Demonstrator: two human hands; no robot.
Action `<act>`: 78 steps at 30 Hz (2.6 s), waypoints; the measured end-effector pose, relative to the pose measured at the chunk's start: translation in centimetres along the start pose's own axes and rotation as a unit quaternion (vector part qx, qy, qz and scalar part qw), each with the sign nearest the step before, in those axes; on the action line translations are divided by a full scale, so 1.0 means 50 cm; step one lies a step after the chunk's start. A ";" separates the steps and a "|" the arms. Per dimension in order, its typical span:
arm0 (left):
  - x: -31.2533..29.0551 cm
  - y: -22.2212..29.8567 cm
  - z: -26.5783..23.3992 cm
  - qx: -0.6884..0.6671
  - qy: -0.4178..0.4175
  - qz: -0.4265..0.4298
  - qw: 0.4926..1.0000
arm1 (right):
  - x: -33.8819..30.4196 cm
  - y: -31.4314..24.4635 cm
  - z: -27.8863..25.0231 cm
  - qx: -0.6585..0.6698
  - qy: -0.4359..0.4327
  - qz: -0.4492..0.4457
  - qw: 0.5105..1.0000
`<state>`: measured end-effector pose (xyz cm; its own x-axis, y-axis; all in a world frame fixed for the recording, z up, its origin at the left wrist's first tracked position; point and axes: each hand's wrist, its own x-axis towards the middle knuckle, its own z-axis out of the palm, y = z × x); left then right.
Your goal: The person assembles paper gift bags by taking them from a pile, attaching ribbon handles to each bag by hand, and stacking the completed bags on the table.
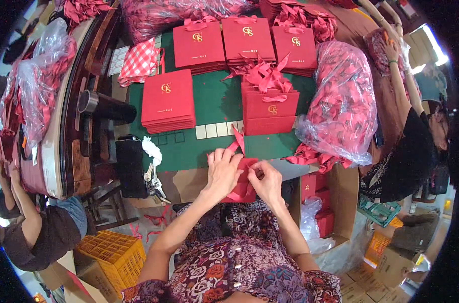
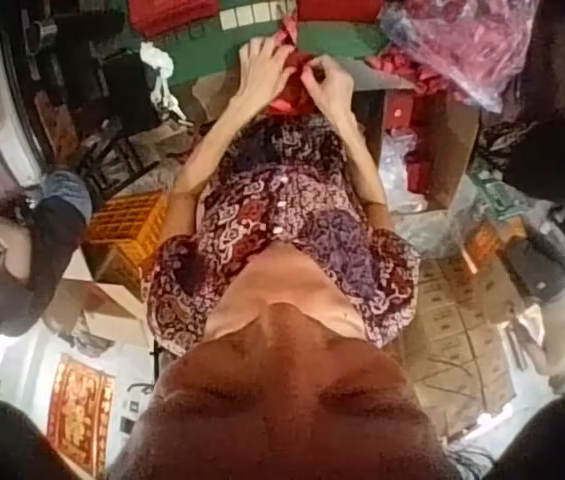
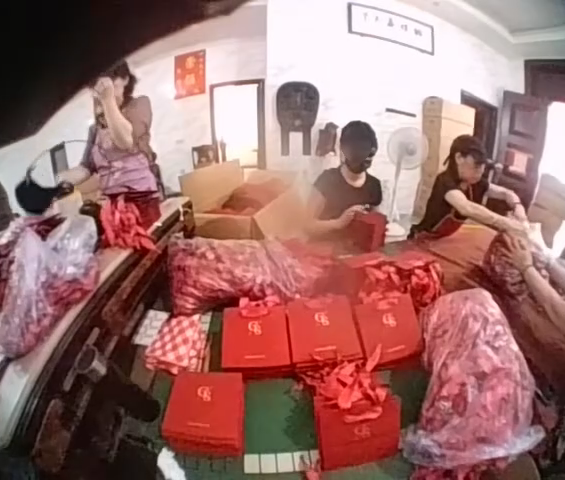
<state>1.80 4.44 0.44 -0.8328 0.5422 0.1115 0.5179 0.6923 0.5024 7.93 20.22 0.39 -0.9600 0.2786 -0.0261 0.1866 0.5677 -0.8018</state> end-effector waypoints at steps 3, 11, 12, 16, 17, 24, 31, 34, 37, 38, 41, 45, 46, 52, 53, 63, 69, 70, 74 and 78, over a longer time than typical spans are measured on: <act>0.005 0.006 -0.006 -0.027 -0.020 -0.014 0.999 | 0.003 0.006 0.005 0.000 0.003 0.020 1.000; 0.001 0.006 -0.004 -0.107 0.015 -0.023 0.994 | 0.009 -0.016 0.019 0.032 0.015 0.048 0.998; 0.001 0.006 -0.005 -0.112 0.022 -0.025 0.993 | 0.009 -0.016 0.020 0.020 0.020 0.031 0.999; -0.001 0.021 -0.009 -0.132 0.018 -0.027 0.991 | 0.010 -0.017 0.035 -0.017 0.046 -0.041 0.998; 0.000 0.023 -0.008 -0.132 0.018 -0.027 0.991 | 0.009 -0.013 0.036 -0.034 0.035 -0.046 0.998; -0.005 -0.013 -0.004 -0.159 0.017 -0.045 0.986 | 0.012 -0.043 -0.001 0.009 -0.027 -0.081 0.996; -0.003 -0.004 -0.019 -0.175 0.007 -0.044 0.983 | 0.065 -0.011 -0.040 0.005 -0.093 -0.113 0.989; -0.011 0.004 -0.021 -0.125 0.033 0.007 0.992 | 0.085 0.004 -0.053 0.010 -0.188 -0.110 0.976; -0.014 0.008 -0.022 -0.107 0.048 0.065 0.991 | 0.109 0.028 -0.058 0.028 -0.261 -0.108 0.959; -0.013 0.013 -0.026 -0.090 0.055 0.078 0.991 | 0.117 0.028 -0.057 0.029 -0.288 -0.102 0.952; -0.010 0.007 -0.022 -0.067 0.064 0.118 0.989 | 0.132 0.044 -0.051 0.069 -0.326 -0.065 0.941; -0.002 0.004 -0.022 -0.083 0.061 0.121 0.987 | 0.132 0.055 -0.031 0.123 -0.304 -0.022 0.944; 0.001 0.003 -0.026 -0.104 0.058 0.094 0.988 | 0.129 0.051 -0.025 0.132 -0.272 -0.015 0.953; 0.007 -0.002 -0.018 -0.160 0.024 0.047 0.986 | 0.133 0.025 -0.008 0.047 -0.021 -0.002 0.999; 0.008 -0.006 -0.014 -0.153 0.037 0.033 0.987 | 0.131 0.019 -0.007 0.031 0.000 -0.014 0.999; -0.124 -0.103 -0.114 -0.156 0.068 -0.106 0.980 | 0.085 -0.032 -0.035 0.020 0.023 -0.101 0.994; -0.241 -0.128 -0.087 -0.020 -0.023 -0.067 0.997 | -0.003 -0.107 0.032 0.058 -0.158 -0.226 0.959; -0.240 -0.122 -0.082 -0.057 -0.006 -0.078 0.995 | -0.014 -0.111 0.050 0.030 -0.184 -0.268 0.945; -0.233 -0.131 -0.074 -0.046 0.028 -0.074 0.996 | -0.040 -0.086 0.105 -0.031 -0.211 -0.303 0.929; -0.224 -0.128 -0.070 -0.039 0.029 -0.082 0.995 | -0.037 -0.059 0.102 -0.077 -0.204 -0.260 0.941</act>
<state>7.11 -7.75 -1.02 -0.9163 0.3942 0.0711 0.3590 0.7296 0.5821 8.11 14.05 -0.24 -0.9240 -0.3709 0.0934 -0.3327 0.6591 -0.6745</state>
